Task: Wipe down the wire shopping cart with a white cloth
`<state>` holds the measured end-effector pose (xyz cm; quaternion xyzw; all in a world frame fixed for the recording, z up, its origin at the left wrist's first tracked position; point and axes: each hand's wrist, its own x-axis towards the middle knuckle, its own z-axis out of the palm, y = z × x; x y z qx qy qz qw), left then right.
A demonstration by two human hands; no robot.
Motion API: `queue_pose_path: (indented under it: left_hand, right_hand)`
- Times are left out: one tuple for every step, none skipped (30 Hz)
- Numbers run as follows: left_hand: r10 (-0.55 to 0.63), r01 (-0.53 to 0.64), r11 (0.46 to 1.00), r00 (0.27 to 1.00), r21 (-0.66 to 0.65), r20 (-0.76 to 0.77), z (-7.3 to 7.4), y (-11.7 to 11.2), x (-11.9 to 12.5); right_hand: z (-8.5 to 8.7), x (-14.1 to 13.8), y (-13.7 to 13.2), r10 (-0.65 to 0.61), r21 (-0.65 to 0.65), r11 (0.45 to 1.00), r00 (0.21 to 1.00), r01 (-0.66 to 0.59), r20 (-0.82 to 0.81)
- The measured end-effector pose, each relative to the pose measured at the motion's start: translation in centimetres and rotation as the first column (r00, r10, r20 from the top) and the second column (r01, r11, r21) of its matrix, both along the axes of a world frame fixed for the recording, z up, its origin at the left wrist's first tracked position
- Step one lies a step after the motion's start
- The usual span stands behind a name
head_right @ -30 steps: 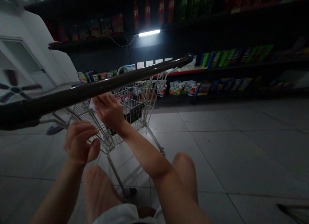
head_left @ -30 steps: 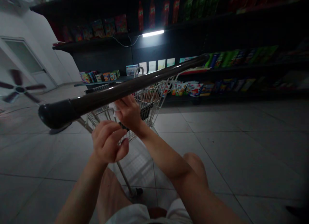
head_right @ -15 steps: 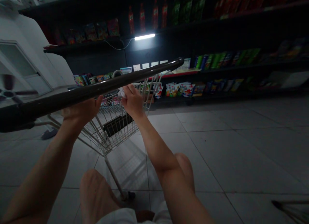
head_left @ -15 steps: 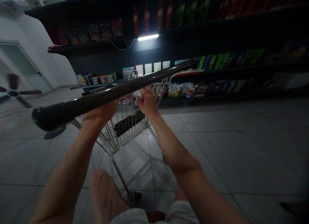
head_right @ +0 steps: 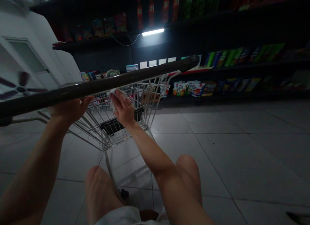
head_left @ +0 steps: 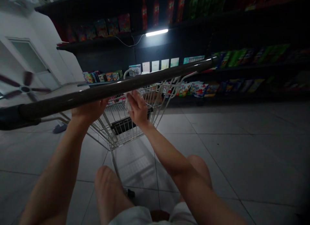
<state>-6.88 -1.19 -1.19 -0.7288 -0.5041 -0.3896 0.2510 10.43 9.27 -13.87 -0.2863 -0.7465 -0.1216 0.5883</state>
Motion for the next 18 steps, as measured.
queue_pose_path:
  left_hand:
    - [-0.012, 0.012, 1.000, 1.000, 0.000, -0.004, -0.1, -0.1, -0.2]
    - [-0.015, 0.015, 1.000, 1.000, -0.004, -0.003, -0.1, -0.2, -0.4]
    - [-0.012, 0.012, 1.000, 1.000, -0.011, 0.003, -0.2, -0.2, -0.5]
    - [-0.006, 0.006, 1.000, 1.000, -0.013, 0.014, -0.2, -0.3, -0.6]
    - [0.000, 0.000, 1.000, 1.000, -0.009, 0.027, -0.3, -0.4, -0.6]
    - [0.003, -0.004, 1.000, 0.999, 0.004, 0.040, -0.3, -0.5, -0.6]
    - [0.002, -0.002, 1.000, 0.999, 0.018, 0.047, -0.4, -0.5, -0.7]
    - [-0.003, 0.002, 1.000, 0.999, 0.029, 0.047, -0.4, -0.6, -0.7]
    - [-0.007, 0.006, 0.999, 0.999, 0.038, 0.042, -0.5, -0.7, -0.7]
    - [-0.008, 0.006, 0.999, 0.999, 0.046, 0.038, -0.5, -0.8, -0.6]
    - [-0.005, 0.003, 0.999, 0.999, 0.054, 0.035, -0.5, -0.9, -0.6]
    - [0.001, -0.003, 0.998, 1.000, 0.061, 0.031, -0.6, -1.1, -0.4]
    - [0.005, -0.007, 0.998, 1.000, 0.066, 0.025, -0.6, -1.4, -0.2]
    - [0.004, -0.005, 0.998, 1.000, 0.067, 0.014, -0.7, -1.6, 0.2]
    - [-0.003, 0.003, 0.998, 1.000, 0.066, 0.001, -0.7, -1.9, 0.8]
    - [-0.019, 0.019, 0.998, 1.000, 0.064, -0.012, -0.8, -2.3, 1.6]
    - [-0.051, 0.053, 0.996, 0.998, 0.067, -0.027, -1.0, -2.7, 2.6]
    - [-0.093, 0.096, 0.992, 0.995, 0.085, -0.028, -1.2, -3.4, 3.8]
  right_hand:
    - [-1.3, -1.0, -0.3, 0.007, -0.006, 1.000, 0.999, -0.007, 0.044]
    - [-2.7, -1.8, -0.4, 0.007, -0.022, 1.000, 0.996, -0.005, 0.085]
    - [-4.3, -2.3, -0.4, 0.003, -0.044, 0.999, 0.992, 0.003, 0.123]
    - [-6.0, -2.6, -0.3, -0.001, -0.068, 0.998, 0.988, 0.011, 0.157]
    - [-7.6, -2.6, -0.2, 0.000, -0.092, 0.996, 0.982, 0.018, 0.190]
    - [-9.0, -2.5, -0.1, 0.007, -0.114, 0.993, 0.974, 0.019, 0.226]
    - [-10.1, -2.3, -0.2, 0.016, -0.133, 0.991, 0.966, 0.020, 0.259]
    - [-10.8, -2.0, -0.3, 0.021, -0.143, 0.989, 0.958, 0.021, 0.285]
    - [-11.1, -1.7, -0.5, 0.024, -0.148, 0.989, 0.952, 0.022, 0.305]
    - [-10.9, -1.3, -0.8, 0.028, -0.141, 0.990, 0.948, 0.018, 0.317]
    - [-10.2, -1.0, -1.1, 0.033, -0.125, 0.992, 0.948, 0.007, 0.316]
    - [-9.2, -0.7, -1.4, 0.038, -0.103, 0.995, 0.952, -0.007, 0.304]
    - [-8.0, -0.5, -1.7, 0.045, -0.075, 0.997, 0.959, -0.024, 0.281]
    - [-6.7, -0.3, -1.9, 0.049, -0.048, 0.998, 0.967, -0.039, 0.251]
    - [-5.6, -0.3, -2.1, 0.050, -0.024, 0.999, 0.974, -0.046, 0.219]
    - [-4.8, -0.2, -2.1, 0.048, -0.010, 0.999, 0.980, -0.047, 0.194]
    - [-4.4, -0.2, -2.2, 0.044, -0.011, 0.999, 0.983, -0.043, 0.180]
    - [-4.4, -0.2, -2.2, 0.050, -0.029, 0.999, 0.982, -0.046, 0.180]
